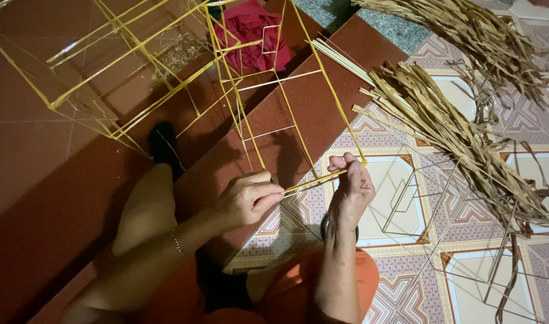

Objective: The person is assembling a yellow wireframe structure using thin sticks and clear tape. They repeatedly measure, cut, and tape the sticks to the frame while sitting on a tiled floor.

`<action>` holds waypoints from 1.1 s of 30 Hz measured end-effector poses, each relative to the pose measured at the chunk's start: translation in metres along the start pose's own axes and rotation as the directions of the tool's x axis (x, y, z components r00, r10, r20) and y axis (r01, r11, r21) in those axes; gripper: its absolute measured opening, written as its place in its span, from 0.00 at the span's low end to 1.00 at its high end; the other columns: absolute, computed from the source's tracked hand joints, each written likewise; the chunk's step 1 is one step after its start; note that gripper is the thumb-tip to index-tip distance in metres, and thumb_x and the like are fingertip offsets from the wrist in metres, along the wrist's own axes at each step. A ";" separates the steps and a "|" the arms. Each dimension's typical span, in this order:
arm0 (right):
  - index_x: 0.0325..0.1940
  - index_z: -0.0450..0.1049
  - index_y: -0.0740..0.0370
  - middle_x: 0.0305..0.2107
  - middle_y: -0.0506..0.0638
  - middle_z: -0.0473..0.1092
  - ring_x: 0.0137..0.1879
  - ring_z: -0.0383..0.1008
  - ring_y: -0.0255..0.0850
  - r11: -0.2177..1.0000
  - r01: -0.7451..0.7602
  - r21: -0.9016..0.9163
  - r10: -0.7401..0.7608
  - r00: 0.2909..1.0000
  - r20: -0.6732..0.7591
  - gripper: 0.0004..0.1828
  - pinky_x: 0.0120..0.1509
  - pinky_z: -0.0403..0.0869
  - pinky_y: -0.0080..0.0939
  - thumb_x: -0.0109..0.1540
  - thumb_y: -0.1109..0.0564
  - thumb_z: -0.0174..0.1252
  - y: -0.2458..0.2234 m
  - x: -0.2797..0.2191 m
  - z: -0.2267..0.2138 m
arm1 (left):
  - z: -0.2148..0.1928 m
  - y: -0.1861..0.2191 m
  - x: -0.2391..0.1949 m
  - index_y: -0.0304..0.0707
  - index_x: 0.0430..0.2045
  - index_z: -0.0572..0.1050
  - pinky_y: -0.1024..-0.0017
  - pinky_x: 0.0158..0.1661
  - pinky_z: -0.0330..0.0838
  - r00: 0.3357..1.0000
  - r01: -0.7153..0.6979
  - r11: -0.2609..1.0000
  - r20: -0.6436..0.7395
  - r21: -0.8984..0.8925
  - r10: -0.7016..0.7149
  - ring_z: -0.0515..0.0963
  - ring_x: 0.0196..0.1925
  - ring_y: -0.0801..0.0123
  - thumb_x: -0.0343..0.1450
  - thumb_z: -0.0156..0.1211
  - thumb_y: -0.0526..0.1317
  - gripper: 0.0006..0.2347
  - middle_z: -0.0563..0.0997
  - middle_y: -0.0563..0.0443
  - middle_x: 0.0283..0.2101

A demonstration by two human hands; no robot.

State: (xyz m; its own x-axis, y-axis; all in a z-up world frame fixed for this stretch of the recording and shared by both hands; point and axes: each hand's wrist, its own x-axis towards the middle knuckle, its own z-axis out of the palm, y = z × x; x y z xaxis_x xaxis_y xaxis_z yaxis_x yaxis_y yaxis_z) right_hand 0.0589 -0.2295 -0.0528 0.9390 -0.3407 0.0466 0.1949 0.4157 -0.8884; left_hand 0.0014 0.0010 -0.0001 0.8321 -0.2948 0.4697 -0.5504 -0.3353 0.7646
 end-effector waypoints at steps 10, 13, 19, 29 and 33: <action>0.37 0.77 0.72 0.27 0.58 0.77 0.40 0.77 0.39 0.852 0.266 -0.450 -0.263 0.962 0.070 0.22 0.54 0.73 0.37 0.77 0.53 0.50 0.001 0.015 -0.036 | -0.005 0.000 0.001 0.30 0.34 0.81 0.68 0.28 0.71 0.999 0.012 1.000 0.050 0.021 -0.013 0.77 0.27 0.63 0.71 0.64 0.33 0.04 0.73 0.46 0.28; 0.42 0.76 0.72 0.31 0.56 0.76 0.37 0.74 0.37 0.860 0.273 -0.432 -0.316 0.948 -0.032 0.10 0.46 0.72 0.36 0.73 0.60 0.59 0.004 0.022 -0.048 | -0.005 -0.001 -0.001 0.30 0.34 0.81 0.68 0.29 0.71 1.000 -0.012 1.000 0.026 0.029 0.011 0.77 0.28 0.63 0.71 0.64 0.33 0.04 0.74 0.46 0.29; 0.52 0.78 0.70 0.40 0.52 0.79 0.47 0.78 0.35 0.715 0.420 -0.558 -0.350 0.907 0.235 0.09 0.55 0.76 0.34 0.69 0.65 0.59 -0.011 0.021 -0.050 | -0.005 -0.001 -0.002 0.31 0.35 0.82 0.69 0.27 0.71 0.999 0.017 1.000 0.034 0.022 -0.018 0.77 0.26 0.64 0.71 0.65 0.33 0.04 0.75 0.46 0.29; 0.37 0.79 0.67 0.30 0.55 0.78 0.35 0.80 0.39 0.263 0.601 -0.755 -0.580 0.724 0.374 0.05 0.41 0.74 0.36 0.64 0.64 0.68 -0.011 0.019 -0.050 | -0.006 0.001 -0.006 0.32 0.32 0.83 0.69 0.30 0.72 0.998 -0.038 0.995 -0.053 0.089 0.043 0.79 0.29 0.64 0.69 0.67 0.33 0.03 0.77 0.48 0.29; 0.34 0.76 0.66 0.29 0.55 0.78 0.34 0.80 0.39 0.247 0.609 -0.754 -0.625 0.695 0.356 0.08 0.40 0.75 0.37 0.65 0.63 0.69 0.002 0.022 -0.054 | -0.009 0.005 -0.002 0.32 0.30 0.82 0.69 0.31 0.72 0.999 -0.015 0.999 -0.034 0.048 0.017 0.79 0.30 0.64 0.69 0.67 0.32 0.02 0.78 0.49 0.29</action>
State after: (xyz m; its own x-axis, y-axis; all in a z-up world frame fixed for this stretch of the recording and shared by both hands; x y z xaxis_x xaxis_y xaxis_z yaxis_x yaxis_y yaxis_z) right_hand 0.0647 -0.2823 -0.0781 0.6316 -0.1959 0.7501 0.4062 -0.7405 -0.5354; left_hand -0.0024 0.0082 0.0070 0.8245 -0.2701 0.4971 -0.5656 -0.3734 0.7353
